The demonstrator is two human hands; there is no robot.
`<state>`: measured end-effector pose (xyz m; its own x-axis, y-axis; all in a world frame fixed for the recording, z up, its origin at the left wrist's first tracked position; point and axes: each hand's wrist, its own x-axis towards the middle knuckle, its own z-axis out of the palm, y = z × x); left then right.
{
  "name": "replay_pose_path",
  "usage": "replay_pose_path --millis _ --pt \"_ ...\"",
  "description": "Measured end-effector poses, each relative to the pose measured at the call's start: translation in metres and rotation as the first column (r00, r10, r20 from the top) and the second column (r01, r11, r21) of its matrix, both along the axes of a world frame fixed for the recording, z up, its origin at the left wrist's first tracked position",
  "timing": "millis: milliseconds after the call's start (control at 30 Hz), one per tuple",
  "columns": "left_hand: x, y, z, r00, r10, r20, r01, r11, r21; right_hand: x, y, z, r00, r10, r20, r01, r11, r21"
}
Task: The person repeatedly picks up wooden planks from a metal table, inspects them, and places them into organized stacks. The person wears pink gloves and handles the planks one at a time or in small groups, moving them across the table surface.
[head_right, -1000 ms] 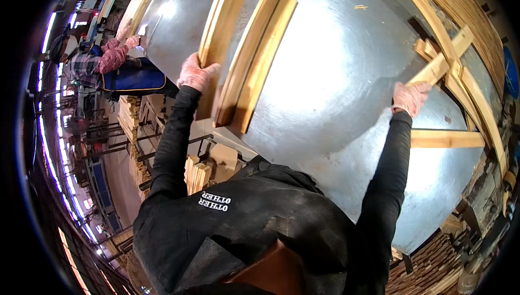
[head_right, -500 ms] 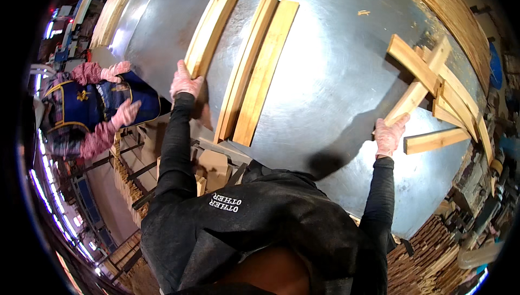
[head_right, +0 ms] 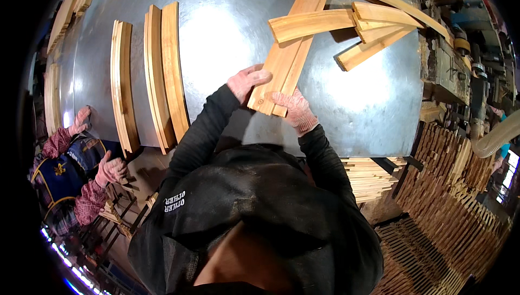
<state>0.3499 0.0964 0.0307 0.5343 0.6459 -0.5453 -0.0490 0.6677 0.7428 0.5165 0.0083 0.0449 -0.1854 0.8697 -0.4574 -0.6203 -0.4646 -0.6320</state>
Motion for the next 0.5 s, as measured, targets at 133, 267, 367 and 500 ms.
replay_pose_path --millis 133,267,367,500 --pt "0.013 0.001 -0.022 0.901 -0.257 -0.35 0.306 0.948 0.091 0.03 -0.029 -0.01 0.887 0.123 0.445 -0.058 0.986 -0.157" --pt "-0.021 -0.026 -0.06 0.697 0.084 -0.712 0.247 0.904 0.349 0.032 -0.036 -0.026 0.557 0.324 0.765 -0.102 0.941 -0.324" --pt "-0.016 -0.052 -0.046 0.881 0.1 -0.463 0.046 0.954 0.295 0.001 -0.046 -0.007 0.328 0.261 0.908 -0.361 0.923 -0.135" --pt "-0.001 -0.051 -0.071 0.906 -0.038 -0.422 0.076 0.994 0.073 -0.006 -0.004 0.021 -0.057 0.407 0.912 -0.848 0.462 -0.259"
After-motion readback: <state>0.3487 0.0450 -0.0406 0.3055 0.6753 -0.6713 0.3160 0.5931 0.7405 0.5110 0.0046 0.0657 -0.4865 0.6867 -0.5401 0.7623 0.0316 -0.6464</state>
